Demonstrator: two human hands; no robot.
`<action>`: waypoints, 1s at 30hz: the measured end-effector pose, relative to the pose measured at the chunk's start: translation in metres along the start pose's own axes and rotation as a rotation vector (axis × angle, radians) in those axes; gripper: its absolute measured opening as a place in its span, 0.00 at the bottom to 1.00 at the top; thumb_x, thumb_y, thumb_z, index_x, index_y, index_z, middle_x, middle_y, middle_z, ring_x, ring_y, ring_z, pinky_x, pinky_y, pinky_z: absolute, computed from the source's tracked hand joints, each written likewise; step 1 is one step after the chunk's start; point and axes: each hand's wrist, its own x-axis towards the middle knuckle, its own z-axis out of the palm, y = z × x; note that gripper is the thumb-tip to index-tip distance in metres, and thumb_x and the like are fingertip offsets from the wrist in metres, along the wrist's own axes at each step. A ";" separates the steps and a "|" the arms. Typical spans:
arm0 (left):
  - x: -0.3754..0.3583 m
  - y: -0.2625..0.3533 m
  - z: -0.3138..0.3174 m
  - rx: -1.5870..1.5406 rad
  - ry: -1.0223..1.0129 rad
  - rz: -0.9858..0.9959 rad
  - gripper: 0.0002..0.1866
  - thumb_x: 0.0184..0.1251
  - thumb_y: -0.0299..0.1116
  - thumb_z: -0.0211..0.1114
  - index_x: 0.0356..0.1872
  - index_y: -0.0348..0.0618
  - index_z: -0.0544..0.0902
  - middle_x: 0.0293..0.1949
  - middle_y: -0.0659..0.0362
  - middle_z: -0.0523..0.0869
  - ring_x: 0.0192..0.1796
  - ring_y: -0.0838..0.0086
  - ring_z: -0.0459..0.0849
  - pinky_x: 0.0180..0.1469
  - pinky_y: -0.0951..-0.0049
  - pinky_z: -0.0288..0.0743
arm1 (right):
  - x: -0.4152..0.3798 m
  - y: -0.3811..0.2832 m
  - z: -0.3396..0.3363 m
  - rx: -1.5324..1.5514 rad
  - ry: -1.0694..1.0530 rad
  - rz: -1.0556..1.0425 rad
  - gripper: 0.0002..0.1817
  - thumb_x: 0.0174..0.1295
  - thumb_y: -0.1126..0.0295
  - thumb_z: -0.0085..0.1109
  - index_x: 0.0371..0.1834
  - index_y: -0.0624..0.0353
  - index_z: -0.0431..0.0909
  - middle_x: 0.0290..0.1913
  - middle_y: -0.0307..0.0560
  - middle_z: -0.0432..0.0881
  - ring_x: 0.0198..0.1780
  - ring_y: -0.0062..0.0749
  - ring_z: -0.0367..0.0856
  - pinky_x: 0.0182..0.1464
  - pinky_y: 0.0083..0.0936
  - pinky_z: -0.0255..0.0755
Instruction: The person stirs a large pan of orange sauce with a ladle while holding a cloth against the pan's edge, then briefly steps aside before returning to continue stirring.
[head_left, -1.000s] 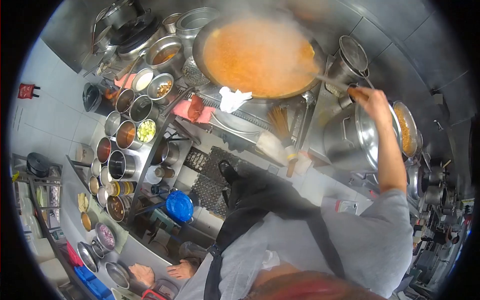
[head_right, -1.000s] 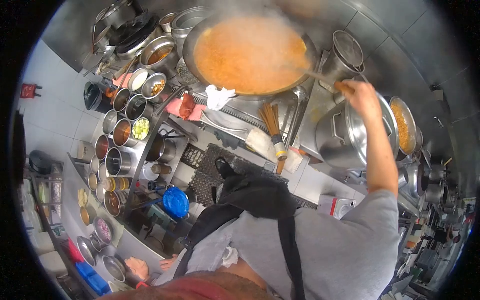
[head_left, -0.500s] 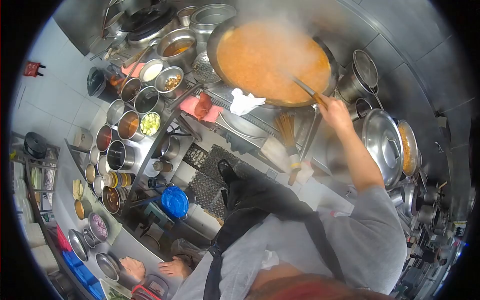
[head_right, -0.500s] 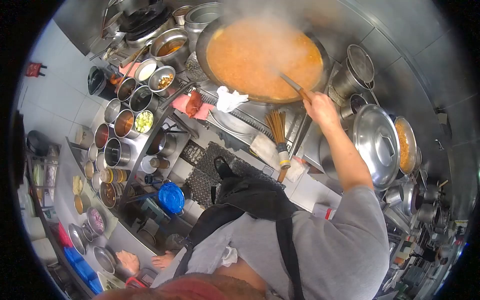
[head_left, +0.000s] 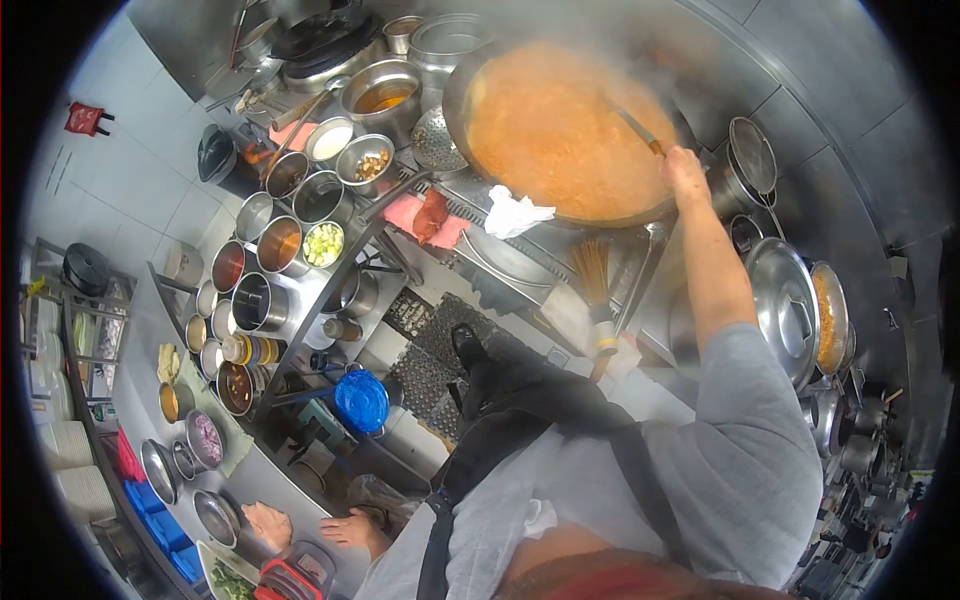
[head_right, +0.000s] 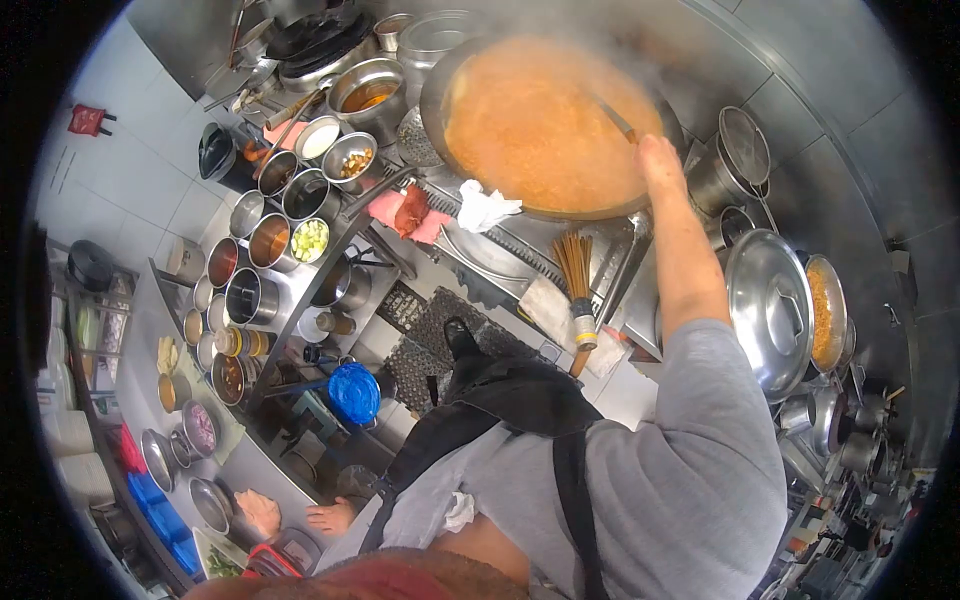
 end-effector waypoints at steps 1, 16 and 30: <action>0.001 -0.002 0.001 -0.001 0.002 -0.004 0.52 0.58 0.58 0.65 0.77 0.38 0.55 0.73 0.44 0.65 0.73 0.56 0.67 0.64 0.55 0.68 | 0.009 0.017 0.003 -0.027 -0.033 0.013 0.15 0.67 0.62 0.55 0.50 0.54 0.85 0.49 0.66 0.83 0.55 0.61 0.80 0.58 0.51 0.75; 0.004 0.002 0.007 -0.062 0.046 -0.039 0.49 0.57 0.56 0.66 0.76 0.40 0.59 0.72 0.47 0.67 0.73 0.56 0.67 0.64 0.55 0.67 | -0.110 0.102 -0.134 0.107 0.001 0.008 0.16 0.63 0.60 0.63 0.52 0.51 0.86 0.40 0.59 0.87 0.44 0.51 0.87 0.50 0.37 0.77; 0.004 -0.001 0.009 -0.026 0.032 -0.027 0.51 0.54 0.56 0.67 0.76 0.40 0.58 0.71 0.46 0.67 0.73 0.56 0.67 0.63 0.57 0.68 | -0.180 0.079 -0.091 0.172 0.008 -0.322 0.20 0.56 0.70 0.67 0.54 0.54 0.85 0.44 0.59 0.86 0.45 0.54 0.85 0.49 0.40 0.78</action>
